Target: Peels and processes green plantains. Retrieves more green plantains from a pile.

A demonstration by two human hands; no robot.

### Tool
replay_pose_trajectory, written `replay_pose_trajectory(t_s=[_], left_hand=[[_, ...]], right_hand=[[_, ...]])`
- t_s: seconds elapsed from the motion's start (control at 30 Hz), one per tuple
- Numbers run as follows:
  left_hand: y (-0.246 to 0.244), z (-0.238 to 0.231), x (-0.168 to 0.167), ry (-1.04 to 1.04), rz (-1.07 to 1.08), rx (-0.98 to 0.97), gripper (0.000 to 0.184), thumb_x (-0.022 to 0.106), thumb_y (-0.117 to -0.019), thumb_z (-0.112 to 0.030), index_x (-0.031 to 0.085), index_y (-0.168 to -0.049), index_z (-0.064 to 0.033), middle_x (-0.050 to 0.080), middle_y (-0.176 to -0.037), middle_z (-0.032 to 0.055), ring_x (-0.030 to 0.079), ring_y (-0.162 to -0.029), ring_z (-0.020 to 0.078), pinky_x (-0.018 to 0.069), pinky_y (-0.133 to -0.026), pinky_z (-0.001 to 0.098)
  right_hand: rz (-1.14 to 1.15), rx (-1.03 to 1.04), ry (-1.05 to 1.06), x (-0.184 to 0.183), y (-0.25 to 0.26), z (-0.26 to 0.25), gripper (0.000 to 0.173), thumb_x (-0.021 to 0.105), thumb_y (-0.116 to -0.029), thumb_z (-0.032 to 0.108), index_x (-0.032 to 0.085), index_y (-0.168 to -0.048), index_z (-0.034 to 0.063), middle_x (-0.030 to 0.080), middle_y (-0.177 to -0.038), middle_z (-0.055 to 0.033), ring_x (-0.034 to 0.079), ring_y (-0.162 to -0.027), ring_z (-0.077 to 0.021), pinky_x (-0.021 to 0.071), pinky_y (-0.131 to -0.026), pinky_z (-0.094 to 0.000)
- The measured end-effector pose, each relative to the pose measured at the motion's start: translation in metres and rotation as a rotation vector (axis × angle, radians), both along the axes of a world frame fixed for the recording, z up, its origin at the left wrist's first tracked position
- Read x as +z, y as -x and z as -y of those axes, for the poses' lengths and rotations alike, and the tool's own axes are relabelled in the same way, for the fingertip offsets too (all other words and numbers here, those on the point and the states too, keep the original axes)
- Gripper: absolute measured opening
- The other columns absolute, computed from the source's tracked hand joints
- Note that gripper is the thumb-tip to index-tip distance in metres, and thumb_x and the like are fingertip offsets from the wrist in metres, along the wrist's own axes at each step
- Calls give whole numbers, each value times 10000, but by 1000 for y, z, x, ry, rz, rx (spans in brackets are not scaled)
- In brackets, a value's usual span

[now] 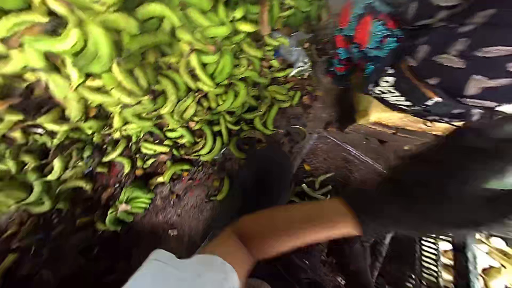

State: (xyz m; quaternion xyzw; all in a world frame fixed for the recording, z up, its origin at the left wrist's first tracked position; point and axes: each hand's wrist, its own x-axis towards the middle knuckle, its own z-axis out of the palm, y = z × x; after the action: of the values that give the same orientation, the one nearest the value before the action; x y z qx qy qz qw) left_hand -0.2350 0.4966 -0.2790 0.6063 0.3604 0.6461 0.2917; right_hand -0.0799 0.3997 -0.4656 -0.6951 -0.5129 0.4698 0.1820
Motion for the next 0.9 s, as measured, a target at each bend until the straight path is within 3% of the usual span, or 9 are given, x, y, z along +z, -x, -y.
replay_pose_trajectory(t_s=[0.1, 0.2, 0.3, 0.43, 0.57, 0.63, 0.7, 0.8, 0.9], left_hand=[[170, 38, -71, 131, -213, 412, 464, 635, -975, -134, 555, -1387, 63, 589, -1368, 223, 579, -1267, 252, 474, -1088, 363], [261, 107, -215, 979, -657, 518, 580, 597, -1002, -448, 504, -1482, -136, 617, -1334, 195, 623, -1184, 362, 504, -982, 584], [236, 166, -316, 1586, -677, 254, 742, 626, -942, -470, 368, -1564, -158, 561, -1419, 219, 580, -1240, 449, 465, -978, 683], [192, 194, -366, 1684, -621, 356, 661, 587, -990, -372, 359, -1588, -207, 501, -1522, 135, 521, -1340, 388, 403, -1063, 654], [226, 169, -333, 1669, -482, 303, 713, 685, -926, -331, 402, -1550, -134, 553, -1436, 204, 549, -1302, 400, 435, -1056, 628], [254, 146, -276, 1405, -279, 361, 664, 683, -953, -212, 403, -1535, -54, 580, -1374, 236, 585, -1245, 364, 456, -1061, 547], [272, 124, -215, 1017, 30, 381, 600, 689, -943, -141, 444, -1478, -23, 651, -1218, 157, 659, -1053, 217, 555, -924, 392], [286, 95, -142, 562, 337, 72, 706, 753, -875, -214, 433, -1503, -167, 646, -1297, 55, 645, -1115, 171, 561, -943, 366], [261, 61, -80, 337, 333, 93, 700, 745, -893, -245, 410, -1507, -215, 636, -1302, 7, 666, -1065, 150, 601, -868, 350]], right_hand=[[-123, -74, -44, -22, -1, -9, 399, 370, -1096, 227, 523, -1320, -66, 668, -1075, -126, 669, -885, -118, 579, -792, -328], [-224, -118, -32, -32, 8, -8, 413, 258, -1110, 269, 558, -1174, -7, 664, -858, 5, 655, -707, -49, 585, -653, -261], [-254, -133, 17, -27, 29, -5, 461, 209, -1115, 312, 559, -1174, 17, 651, -822, 37, 650, -682, -46, 587, -636, -264], [-301, -133, 24, -29, 39, 5, 437, 227, -1104, 337, 548, -1147, 43, 650, -758, 65, 644, -627, -42, 583, -586, -249], [-276, -186, 76, -18, 32, 12, 482, 189, -1114, 365, 515, -1230, 30, 674, -823, 20, 663, -639, -79, 588, -572, -275], [-303, -239, 110, -18, 30, 9, 517, 146, -1112, 376, 546, -1171, 54, 703, -803, 20, 671, -617, -86, 578, -544, -277], [-384, -215, 86, -22, 27, 7, 507, 154, -1105, 371, 486, -1270, 25, 704, -869, 2, 690, -698, -98, 602, -633, -300], [-408, -145, 16, -21, 32, 8, 413, 356, -1067, 303, 426, -1345, 6, 669, -883, -12, 668, -698, -82, 600, -630, -291], [-385, -15, -81, -6, 45, 12, 429, 462, -1042, 248, 451, -1353, -48, 622, -886, -9, 617, -710, -36, 572, -654, -253]])
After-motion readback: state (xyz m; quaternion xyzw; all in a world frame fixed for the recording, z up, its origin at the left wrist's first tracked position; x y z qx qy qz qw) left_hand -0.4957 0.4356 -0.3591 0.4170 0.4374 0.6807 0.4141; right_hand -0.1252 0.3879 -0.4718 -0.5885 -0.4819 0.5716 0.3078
